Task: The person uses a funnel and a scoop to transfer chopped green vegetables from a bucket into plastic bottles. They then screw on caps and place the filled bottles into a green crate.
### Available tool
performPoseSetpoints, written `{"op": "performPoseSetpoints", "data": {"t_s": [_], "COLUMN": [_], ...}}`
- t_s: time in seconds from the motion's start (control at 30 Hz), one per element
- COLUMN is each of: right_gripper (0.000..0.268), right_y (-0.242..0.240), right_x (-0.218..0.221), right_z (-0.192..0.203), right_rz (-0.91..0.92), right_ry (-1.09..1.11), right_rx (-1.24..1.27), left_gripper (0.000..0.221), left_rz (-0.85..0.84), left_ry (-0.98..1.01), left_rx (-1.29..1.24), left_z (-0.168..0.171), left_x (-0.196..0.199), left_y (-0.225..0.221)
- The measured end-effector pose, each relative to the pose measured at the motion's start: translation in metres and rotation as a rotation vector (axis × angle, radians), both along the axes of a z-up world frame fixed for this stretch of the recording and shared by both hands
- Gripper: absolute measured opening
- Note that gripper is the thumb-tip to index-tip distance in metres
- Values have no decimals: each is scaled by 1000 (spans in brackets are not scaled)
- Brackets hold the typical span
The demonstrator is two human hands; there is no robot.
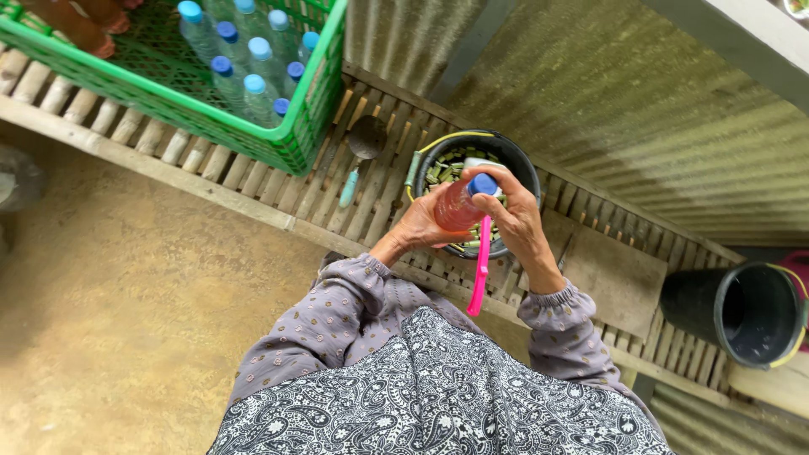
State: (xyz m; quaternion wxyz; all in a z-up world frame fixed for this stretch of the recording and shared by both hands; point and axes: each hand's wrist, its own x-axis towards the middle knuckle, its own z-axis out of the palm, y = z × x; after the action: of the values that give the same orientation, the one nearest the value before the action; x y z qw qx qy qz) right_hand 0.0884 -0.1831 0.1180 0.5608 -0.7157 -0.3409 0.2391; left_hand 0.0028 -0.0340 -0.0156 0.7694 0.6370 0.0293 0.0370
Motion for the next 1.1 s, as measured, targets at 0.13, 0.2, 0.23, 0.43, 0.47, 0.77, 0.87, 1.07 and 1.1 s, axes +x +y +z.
{"op": "performPoseSetpoints", "data": {"t_s": [0.13,0.2,0.23,0.43,0.47,0.77,0.87,1.07,1.1], "right_gripper": [39,41,43,39,40,41,38,36,35], "right_y": [11,27,37,111,128,329,414,560,583], "right_x": [-8,-13,-17,-39,-41,-45,-45,-32,-30], "right_z": [29,47,56,111,118,170,175,127,112], "right_rz": [84,106,114,163,186,331,335,334,329], "right_ry": [-271,-446,-536,-550,-581,-743,-806,-693,-661], "right_rx": [-19,-34,-37,-64,-39,125,151,128,139], "left_gripper": [90,88,87,85,84,83,86,100,103], "left_rz": [52,105,132,307,335,438,435,454,401], "left_ry": [-23,-53,-70,-35,-63,-244,-246,-81,-15], "left_rx": [27,76,101,177,183,244,316,883,872], "left_z": [23,40,50,114,124,171,172,135,126], "left_x": [-17,-30,-36,-73,-77,-98,-94,-79,-81], "left_y": [6,17,25,88,103,304,394,557,583]}}
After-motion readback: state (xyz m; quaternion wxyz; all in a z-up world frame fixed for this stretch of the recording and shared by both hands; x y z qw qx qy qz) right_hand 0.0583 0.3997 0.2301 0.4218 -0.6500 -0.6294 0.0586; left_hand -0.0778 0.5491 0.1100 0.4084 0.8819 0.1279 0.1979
